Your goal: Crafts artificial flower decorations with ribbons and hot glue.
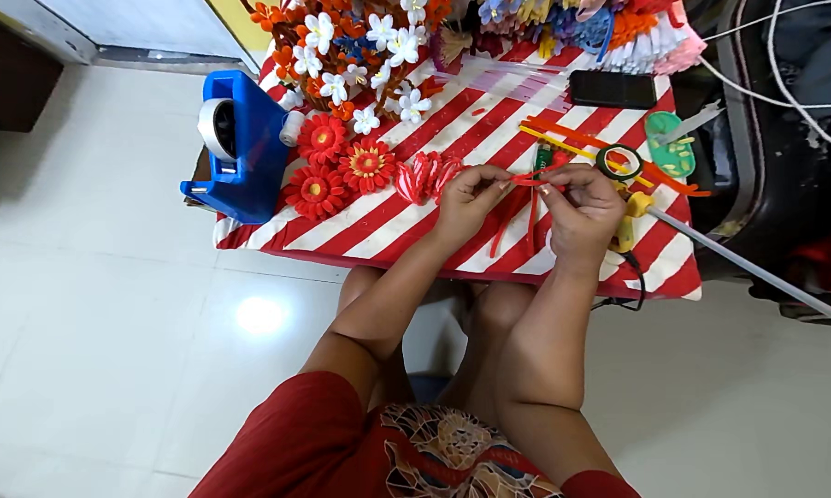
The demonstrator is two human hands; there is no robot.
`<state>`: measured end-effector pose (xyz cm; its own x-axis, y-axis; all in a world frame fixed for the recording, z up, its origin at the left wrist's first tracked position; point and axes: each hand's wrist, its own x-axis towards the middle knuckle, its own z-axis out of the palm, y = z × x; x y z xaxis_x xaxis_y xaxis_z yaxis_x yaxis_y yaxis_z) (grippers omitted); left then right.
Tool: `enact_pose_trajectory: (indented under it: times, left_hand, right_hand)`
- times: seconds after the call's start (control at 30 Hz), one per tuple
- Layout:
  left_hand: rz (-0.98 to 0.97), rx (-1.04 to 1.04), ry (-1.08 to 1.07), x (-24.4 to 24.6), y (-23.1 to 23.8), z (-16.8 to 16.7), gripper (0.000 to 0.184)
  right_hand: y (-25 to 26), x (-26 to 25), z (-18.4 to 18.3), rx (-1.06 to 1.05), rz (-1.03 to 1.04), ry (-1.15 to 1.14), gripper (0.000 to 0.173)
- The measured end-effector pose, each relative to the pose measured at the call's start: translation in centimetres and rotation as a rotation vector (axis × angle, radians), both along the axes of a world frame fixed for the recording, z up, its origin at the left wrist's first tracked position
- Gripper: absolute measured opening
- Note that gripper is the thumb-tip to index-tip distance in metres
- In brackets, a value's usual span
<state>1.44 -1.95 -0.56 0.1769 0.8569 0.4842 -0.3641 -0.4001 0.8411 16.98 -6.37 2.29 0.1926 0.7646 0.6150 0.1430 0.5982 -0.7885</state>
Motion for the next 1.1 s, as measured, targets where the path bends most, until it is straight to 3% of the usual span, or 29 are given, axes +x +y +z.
enact_pose_trajectory:
  times: [0.53, 1.1]
  left_hand:
    - [-0.065, -0.019, 0.046, -0.15, 0.18, -0.06, 0.013]
    - [-0.230, -0.214, 0.033, -0.73, 0.36, 0.47, 0.013]
  right_hand:
    - [0.37, 0.12, -0.57, -0.002, -0.029, -0.016, 0.019]
    - [-0.14, 0.49, -0.10, -0.077, -0.094, -0.189, 0.010]
